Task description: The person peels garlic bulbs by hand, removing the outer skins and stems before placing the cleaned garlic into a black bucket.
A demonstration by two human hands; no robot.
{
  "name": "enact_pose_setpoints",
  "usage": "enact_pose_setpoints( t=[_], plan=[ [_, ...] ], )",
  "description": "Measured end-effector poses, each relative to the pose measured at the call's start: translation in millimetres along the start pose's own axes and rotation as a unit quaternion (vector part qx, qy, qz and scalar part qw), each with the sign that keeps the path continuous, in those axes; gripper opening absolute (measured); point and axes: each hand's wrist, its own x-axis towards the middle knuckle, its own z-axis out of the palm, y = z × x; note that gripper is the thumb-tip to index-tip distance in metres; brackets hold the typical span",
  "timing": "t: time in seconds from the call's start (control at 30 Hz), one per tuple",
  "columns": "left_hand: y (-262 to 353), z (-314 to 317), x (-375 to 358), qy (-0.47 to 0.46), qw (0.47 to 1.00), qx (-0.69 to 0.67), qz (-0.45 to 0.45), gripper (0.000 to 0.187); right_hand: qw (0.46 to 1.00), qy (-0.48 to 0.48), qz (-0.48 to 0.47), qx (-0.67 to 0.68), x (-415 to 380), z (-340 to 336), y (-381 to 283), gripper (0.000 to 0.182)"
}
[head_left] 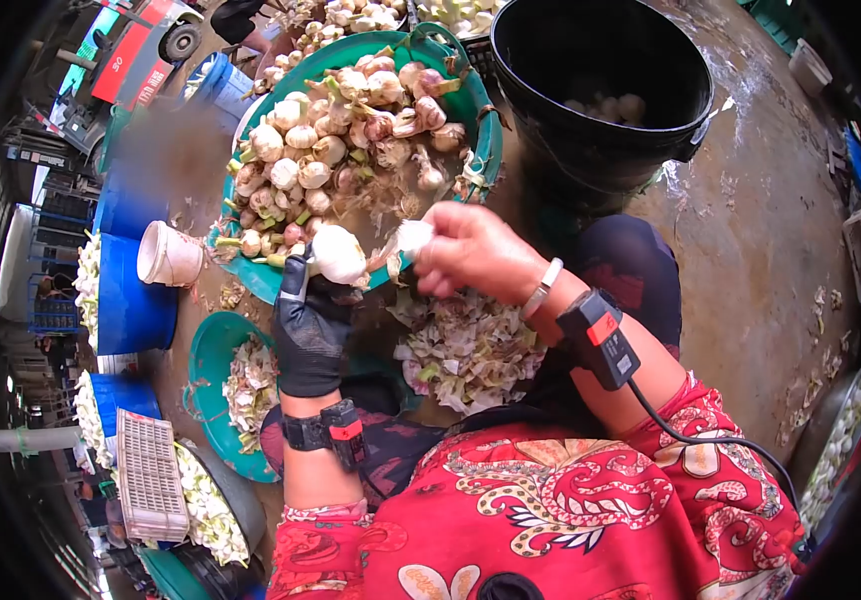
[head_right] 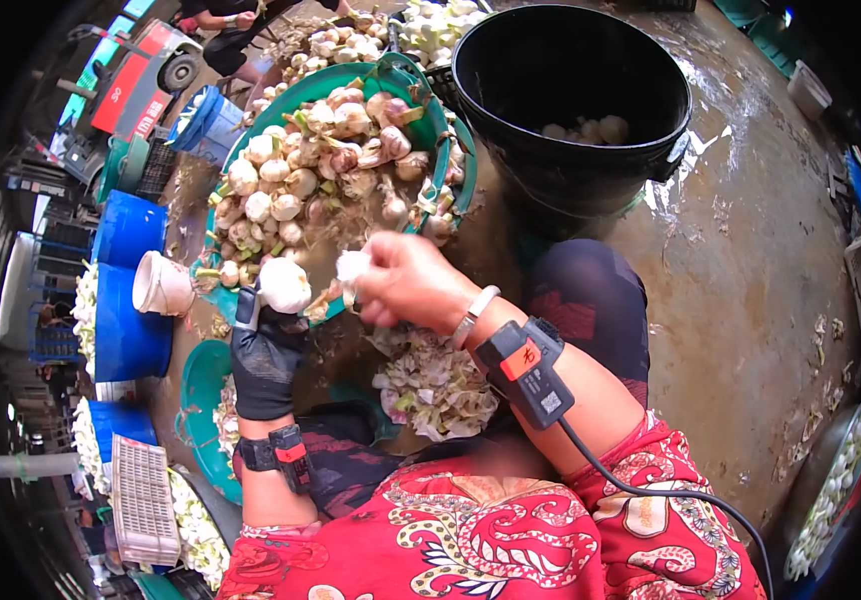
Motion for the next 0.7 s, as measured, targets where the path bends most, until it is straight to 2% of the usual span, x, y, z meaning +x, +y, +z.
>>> enact_pose_setpoints(
  t=[0.03,0.07,0.1,0.13,0.2,0.23,0.27,0.3,0.33,0.37,0.4,0.43,0.47,0.5,0.53,0.57,0.6,0.63,0.67,0.7],
  plan=[
    [-1.5,-2.2,-0.8,-0.006,0.995,0.093,0.022,0.035,0.995,-0.086,0.058,0.012,-5.9,1.9,-1.3,0.030],
    [-2.5,-4.4,-2.3,-0.011,0.982,0.186,0.044,0.036,0.991,-0.102,0.056,0.065,-12.3,7.0,0.8,0.039],
    [-3.7,-6.1,-5.0,-0.067,0.959,0.273,0.021,0.032,0.987,-0.109,0.042,0.113,-10.4,8.9,6.6,0.042],
    [-6.4,10.8,-13.6,-0.089,0.946,0.312,-0.003,0.030,0.980,-0.117,0.030,0.161,-6.3,9.6,14.9,0.046],
    [3.4,20.7,-15.9,-0.119,0.896,0.427,0.016,0.035,0.970,-0.134,0.043,0.200,0.0,-3.9,24.5,0.051],
    [8.1,16.0,-9.4,-0.117,0.897,0.427,0.016,0.035,0.952,-0.100,0.024,0.290,-4.4,-6.5,16.1,0.053],
    [17.2,4.8,2.1,-0.084,0.881,0.463,0.050,0.033,0.935,-0.066,-0.045,0.346,-4.1,-11.8,-0.2,0.053],
    [28.4,-8.7,15.0,-0.051,0.862,0.498,0.085,0.032,0.900,-0.037,-0.150,0.409,-7.6,-16.9,-19.3,0.043],
    [42.0,-25.3,27.6,-0.015,0.815,0.575,0.069,0.030,0.869,-0.007,-0.210,0.447,-6.8,-31.1,-33.0,0.047],
    [57.8,-47.1,43.1,0.021,0.761,0.646,0.053,0.028,0.857,0.017,-0.200,0.474,-12.2,-38.9,-45.2,0.048],
    [72.4,-77.4,63.0,-0.007,0.601,0.788,0.132,0.032,0.844,0.043,-0.190,0.499,-14.9,-43.0,-52.1,0.050],
    [84.8,-90.6,75.0,-0.037,0.428,0.885,0.180,0.037,0.876,0.034,-0.178,0.446,-12.6,-42.1,-47.0,0.048],
    [90.2,-94.7,87.2,-0.017,0.378,0.919,0.113,0.038,0.905,0.026,-0.166,0.391,-9.8,-39.4,-37.2,0.047],
    [93.8,-104.4,103.6,-0.034,0.330,0.940,0.081,0.038,0.933,0.029,-0.109,0.341,-6.3,-32.6,-25.6,0.043],
    [93.4,-115.1,117.8,-0.052,0.280,0.957,0.050,0.038,0.955,0.059,-0.059,0.283,-5.9,-17.1,-21.0,0.029],
    [89.9,-119.2,123.6,-0.056,0.279,0.957,0.050,0.038,0.984,0.053,-0.069,0.157,-3.4,-13.8,-9.3,0.023],
    [87.1,-123.5,128.2,-0.049,0.239,0.970,0.011,0.040,0.996,0.046,-0.076,0.028,1.4,-12.6,2.3,0.020],
    [84.8,-118.7,130.3,-0.040,0.199,0.979,-0.028,0.042,0.995,0.050,-0.069,-0.045,5.0,-7.2,1.5,0.017],
    [84.0,-113.4,133.3,-0.042,0.199,0.979,-0.028,0.042,0.990,0.052,-0.059,-0.117,8.3,0.0,-1.1,0.018],
    [84.2,-107.9,137.0,-0.031,0.176,0.977,-0.116,0.045,0.998,0.038,-0.007,-0.059,5.2,5.2,-6.2,0.015]
  ],
)
